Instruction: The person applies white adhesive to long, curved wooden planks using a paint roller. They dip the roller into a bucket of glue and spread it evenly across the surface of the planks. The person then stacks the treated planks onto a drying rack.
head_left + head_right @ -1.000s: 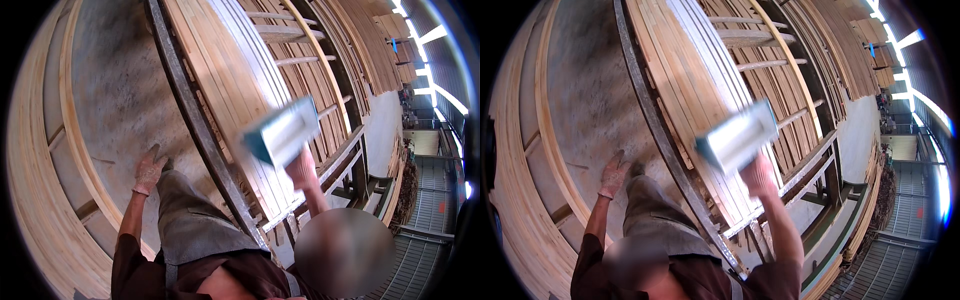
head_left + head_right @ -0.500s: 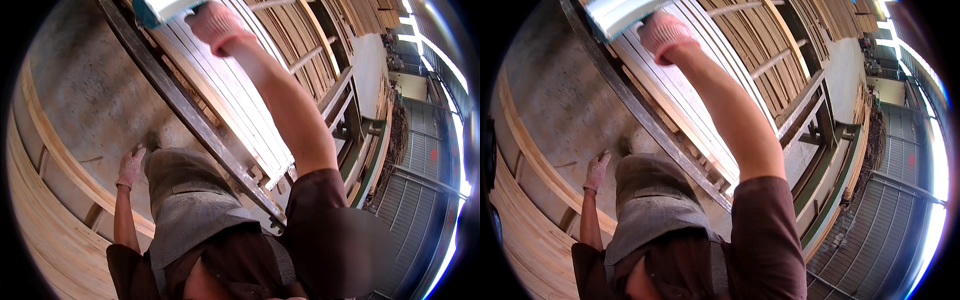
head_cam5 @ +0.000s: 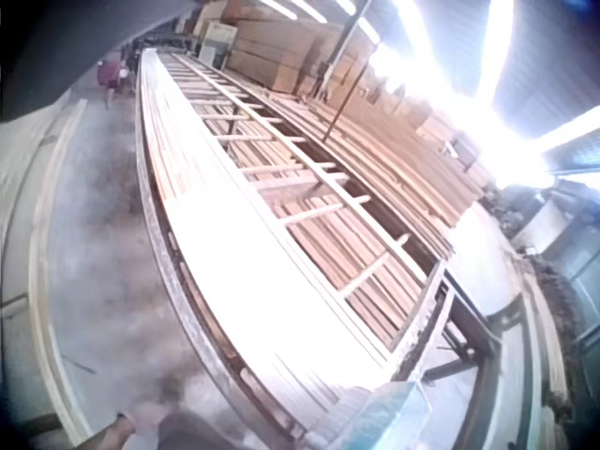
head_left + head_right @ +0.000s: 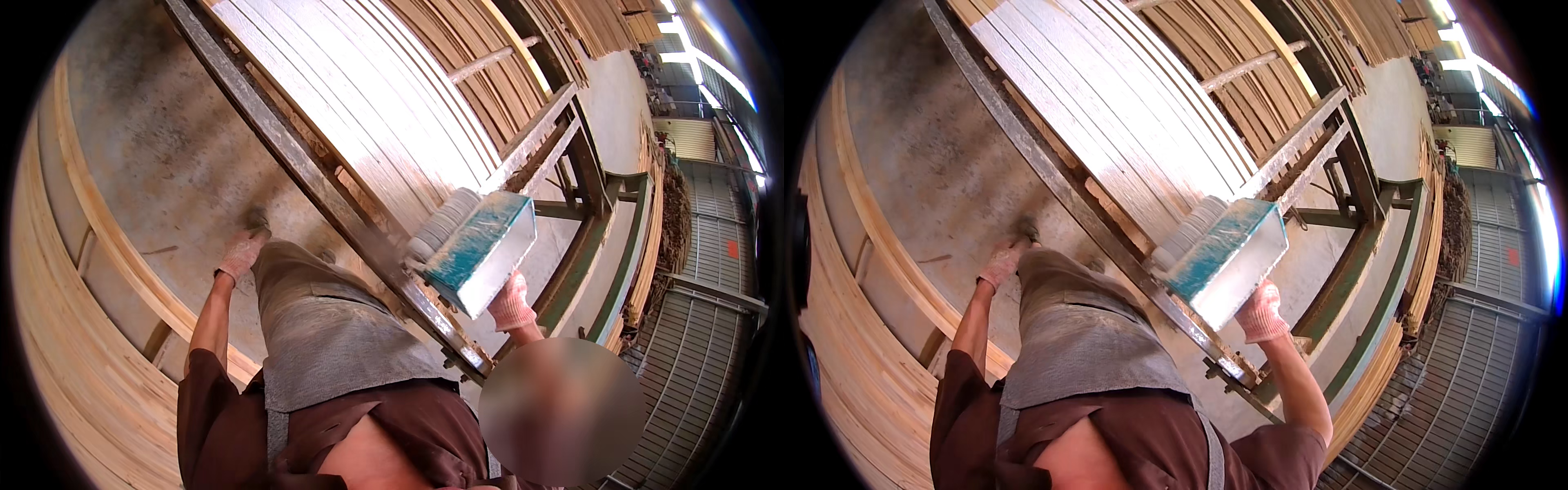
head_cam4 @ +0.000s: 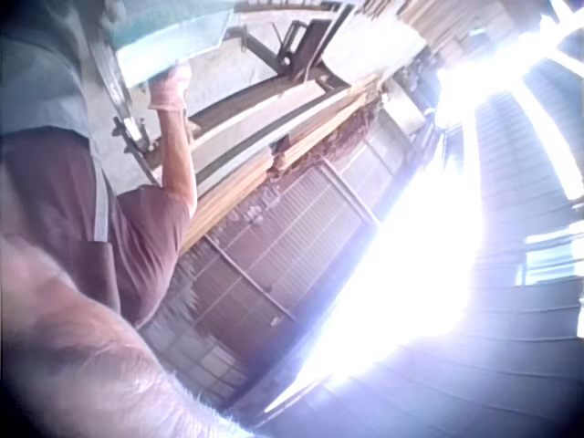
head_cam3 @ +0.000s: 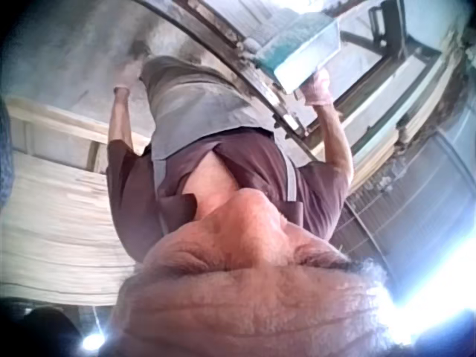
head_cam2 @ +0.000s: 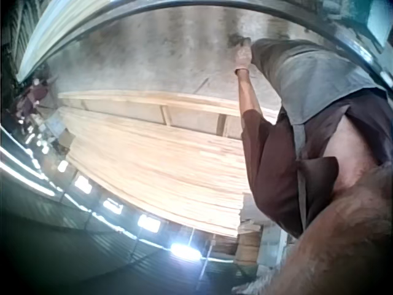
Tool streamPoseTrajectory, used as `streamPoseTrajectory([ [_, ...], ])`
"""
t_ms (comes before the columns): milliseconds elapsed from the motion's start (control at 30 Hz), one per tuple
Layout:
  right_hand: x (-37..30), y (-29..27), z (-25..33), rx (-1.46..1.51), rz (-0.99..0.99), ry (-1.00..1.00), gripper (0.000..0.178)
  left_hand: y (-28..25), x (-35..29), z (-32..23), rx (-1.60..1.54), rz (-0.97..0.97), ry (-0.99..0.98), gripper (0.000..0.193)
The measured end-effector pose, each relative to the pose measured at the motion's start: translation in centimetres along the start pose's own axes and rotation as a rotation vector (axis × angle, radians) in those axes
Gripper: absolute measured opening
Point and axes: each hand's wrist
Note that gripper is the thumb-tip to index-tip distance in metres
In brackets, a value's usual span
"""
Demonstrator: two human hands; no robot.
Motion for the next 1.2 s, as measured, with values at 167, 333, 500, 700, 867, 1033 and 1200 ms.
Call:
streamPoseTrajectory([
  [167,-0.5,-5.0,-2.4,0.081,0.329,0.107,0.029,0.6,-2.8,0.2,0.051,0.023,0.052,0.056],
  [333,-2.1,-1.5,-5.1,0.378,-0.068,0.095,0.021,-1.1,-7.5,1.8,-0.158,-0.002,-0.098,0.059],
  [500,7.9,-8.2,0.1,-0.091,0.202,0.165,0.016,-2.5,-6.2,9.5,-0.258,-0.013,-0.193,0.059],
  [700,14.2,-12.9,2.2,-0.015,0.253,0.175,0.015,-10.5,-0.5,-0.2,-0.701,-0.037,0.118,0.054],
  [867,2.2,-6.3,-1.3,0.323,0.247,0.286,0.034,-20.0,-4.0,-19.4,-0.573,0.251,0.647,0.055],
  [1033,0.2,-5.3,-3.1,-0.025,0.16,0.239,0.025,-20.7,-1.3,-29.0,0.064,0.06,0.759,0.05],
  [1200,0.4,0.9,-4.6,1.187,-0.377,0.533,0.014,-18.2,0.3,-34.6,0.48,0.039,0.84,0.049],
])
Point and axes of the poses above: each hand's wrist, its own x-axis towards the middle knuckle, its own y-axis out of the palm, z = x × y, and after that the axes turned 5 degrees about z, right-handed
